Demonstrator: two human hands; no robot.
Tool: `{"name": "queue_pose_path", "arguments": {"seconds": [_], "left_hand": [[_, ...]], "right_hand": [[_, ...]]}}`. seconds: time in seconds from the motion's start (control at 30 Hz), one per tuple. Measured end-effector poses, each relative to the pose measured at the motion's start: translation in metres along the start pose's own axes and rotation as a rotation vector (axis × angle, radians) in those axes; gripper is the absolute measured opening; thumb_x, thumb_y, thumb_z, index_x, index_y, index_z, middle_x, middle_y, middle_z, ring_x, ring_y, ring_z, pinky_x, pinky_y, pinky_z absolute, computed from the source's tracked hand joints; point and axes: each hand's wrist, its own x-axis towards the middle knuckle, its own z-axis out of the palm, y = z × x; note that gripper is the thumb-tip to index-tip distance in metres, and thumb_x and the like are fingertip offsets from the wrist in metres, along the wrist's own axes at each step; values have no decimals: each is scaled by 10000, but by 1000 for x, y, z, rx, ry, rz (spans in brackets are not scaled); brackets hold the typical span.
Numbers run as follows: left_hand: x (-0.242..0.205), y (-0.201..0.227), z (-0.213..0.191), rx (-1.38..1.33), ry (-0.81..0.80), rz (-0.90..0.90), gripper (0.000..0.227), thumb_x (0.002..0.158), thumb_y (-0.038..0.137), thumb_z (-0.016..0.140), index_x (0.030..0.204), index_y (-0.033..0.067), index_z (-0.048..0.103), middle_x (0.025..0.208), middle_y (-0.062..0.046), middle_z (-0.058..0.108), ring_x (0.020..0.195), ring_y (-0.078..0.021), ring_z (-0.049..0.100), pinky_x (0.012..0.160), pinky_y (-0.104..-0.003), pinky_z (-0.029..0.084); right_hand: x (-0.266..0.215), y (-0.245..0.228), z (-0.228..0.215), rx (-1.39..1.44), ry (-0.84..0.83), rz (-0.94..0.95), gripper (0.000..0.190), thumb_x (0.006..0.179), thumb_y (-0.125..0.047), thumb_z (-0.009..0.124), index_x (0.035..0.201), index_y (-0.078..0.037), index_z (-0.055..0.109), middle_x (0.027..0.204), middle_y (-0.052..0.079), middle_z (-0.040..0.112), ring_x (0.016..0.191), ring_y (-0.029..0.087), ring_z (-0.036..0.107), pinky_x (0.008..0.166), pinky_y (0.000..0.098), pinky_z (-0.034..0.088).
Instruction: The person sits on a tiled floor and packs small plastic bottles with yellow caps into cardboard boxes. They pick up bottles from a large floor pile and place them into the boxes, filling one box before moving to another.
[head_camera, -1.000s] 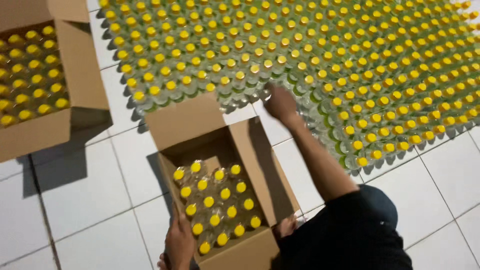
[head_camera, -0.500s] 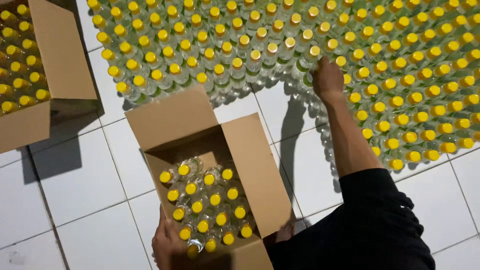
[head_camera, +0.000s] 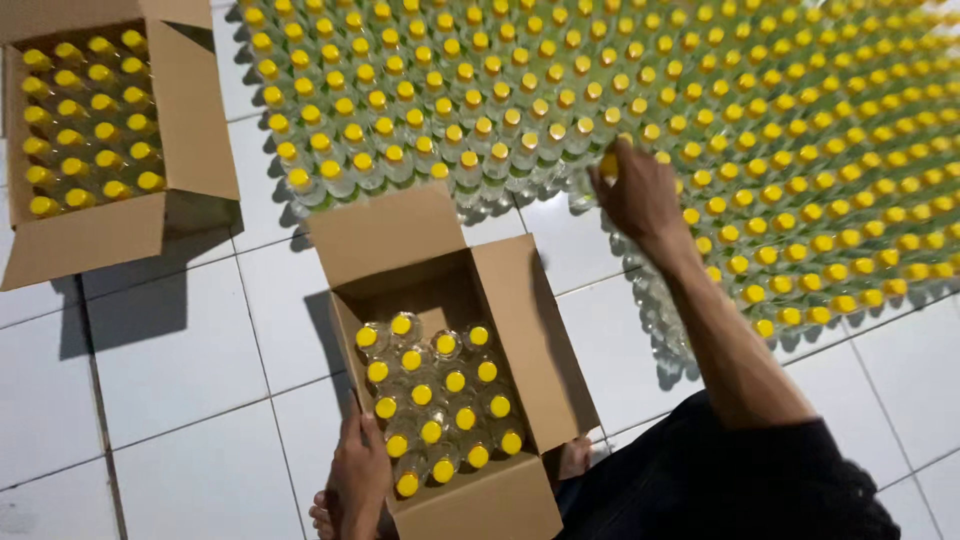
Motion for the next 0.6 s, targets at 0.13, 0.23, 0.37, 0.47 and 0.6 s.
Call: {"name": "queue_pose_path", "arguments": {"seconds": [0.13,0.23,0.37,0.47,0.6], "left_hand": [[13,-20,20,-74,8,46,635,1037,492,289,1633,302,401,1151,-185,716,1008,-365,663,816,-471,504],[14,-27,19,-206,63,165,619,1026,483,333,1580,243,470,1176,-174,745,996,-426,711,826,-515,518],[-6,-7,-10,-139,-65,66,629,1017,523,321,1624,360,366,1134,-186,728,1035,-459,672,811,-556,503],[2,-18,1,-149,-62,117,638,1017,536,314,1628,355,329,1389,-109,638,1147,-445,647,884,-575,509],[3,-21,3,-159,-37,194,657,1025,533,302,1627,270,326,1525,-52,548,1227,-413,623,929,-591,520]], "right_hand": [[-47,-98,-19,27,159,-168,188,1075,-238,674,1065,-57,625,921,162,767,664,233,739,523,339,581],[-82,-158,-3,137,159,-303,245,1005,-289,704,1083,-66,638,886,160,747,668,324,696,637,459,519],[-112,-181,86,127,-68,-291,141,1004,-186,660,1092,-78,637,885,169,738,662,308,729,534,439,593],[-120,-168,176,-3,-102,-355,204,980,-102,663,1165,-62,587,916,169,682,695,305,671,548,430,563],[-120,-161,239,-65,-226,-261,198,974,-174,637,1080,-26,560,838,204,667,679,450,657,545,536,489]]}}
